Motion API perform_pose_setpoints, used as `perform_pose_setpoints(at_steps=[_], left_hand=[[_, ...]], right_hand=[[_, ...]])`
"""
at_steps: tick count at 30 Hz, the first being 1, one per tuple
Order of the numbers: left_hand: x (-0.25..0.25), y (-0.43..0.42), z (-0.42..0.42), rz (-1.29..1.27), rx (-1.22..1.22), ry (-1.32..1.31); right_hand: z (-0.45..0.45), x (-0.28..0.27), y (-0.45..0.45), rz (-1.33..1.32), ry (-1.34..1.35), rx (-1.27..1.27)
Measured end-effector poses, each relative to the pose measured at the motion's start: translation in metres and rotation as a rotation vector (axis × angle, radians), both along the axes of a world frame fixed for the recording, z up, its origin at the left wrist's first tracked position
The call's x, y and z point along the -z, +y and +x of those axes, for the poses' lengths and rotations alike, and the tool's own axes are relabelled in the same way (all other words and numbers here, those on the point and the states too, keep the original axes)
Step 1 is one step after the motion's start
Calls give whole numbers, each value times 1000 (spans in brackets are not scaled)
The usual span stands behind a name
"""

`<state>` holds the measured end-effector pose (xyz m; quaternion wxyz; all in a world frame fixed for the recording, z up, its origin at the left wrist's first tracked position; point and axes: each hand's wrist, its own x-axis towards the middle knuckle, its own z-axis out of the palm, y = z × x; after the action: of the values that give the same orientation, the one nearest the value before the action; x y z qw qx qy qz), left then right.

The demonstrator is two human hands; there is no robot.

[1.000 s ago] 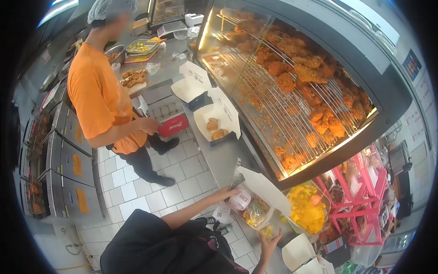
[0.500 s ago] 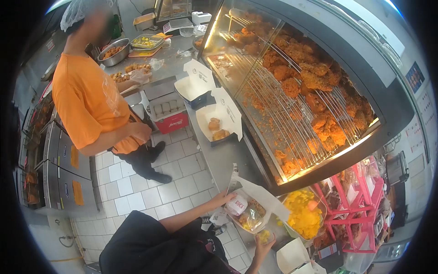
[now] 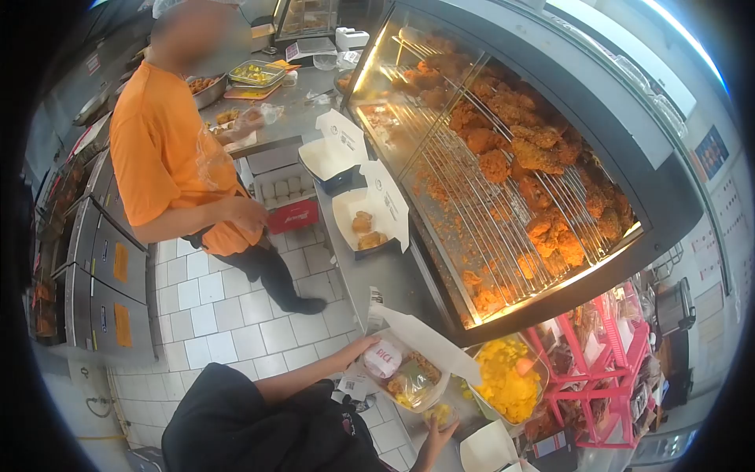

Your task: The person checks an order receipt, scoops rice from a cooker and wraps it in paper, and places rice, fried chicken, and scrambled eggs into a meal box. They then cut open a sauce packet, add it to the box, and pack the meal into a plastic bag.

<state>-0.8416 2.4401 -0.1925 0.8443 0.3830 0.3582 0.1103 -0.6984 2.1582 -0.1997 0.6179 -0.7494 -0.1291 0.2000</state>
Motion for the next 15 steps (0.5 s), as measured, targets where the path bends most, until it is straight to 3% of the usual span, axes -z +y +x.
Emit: perform_pose_setpoints(at_steps=[1, 3, 6, 10, 12, 14, 15], left_hand=[[16, 1, -2, 4, 2, -2], [-3, 4, -14, -19, -41, -76], [-27, 11, -33, 2, -43, -106], [5, 15, -52, -103, -60, -60], [-9, 9, -70, -123, -79, -72], [-6, 6, -84, -156, -100, -87], [-13, 4, -90, -150, -98, -92]], right_hand=[[0, 1, 1, 63, 60, 36], [-2, 0, 1, 128, 122, 75], [-2, 2, 6, 93, 114, 111], [-6, 11, 6, 16, 76, 110], [-9, 11, 11, -7, 101, 136], [-10, 21, 15, -94, -189, 51], [-18, 2, 25, -88, -193, 54]])
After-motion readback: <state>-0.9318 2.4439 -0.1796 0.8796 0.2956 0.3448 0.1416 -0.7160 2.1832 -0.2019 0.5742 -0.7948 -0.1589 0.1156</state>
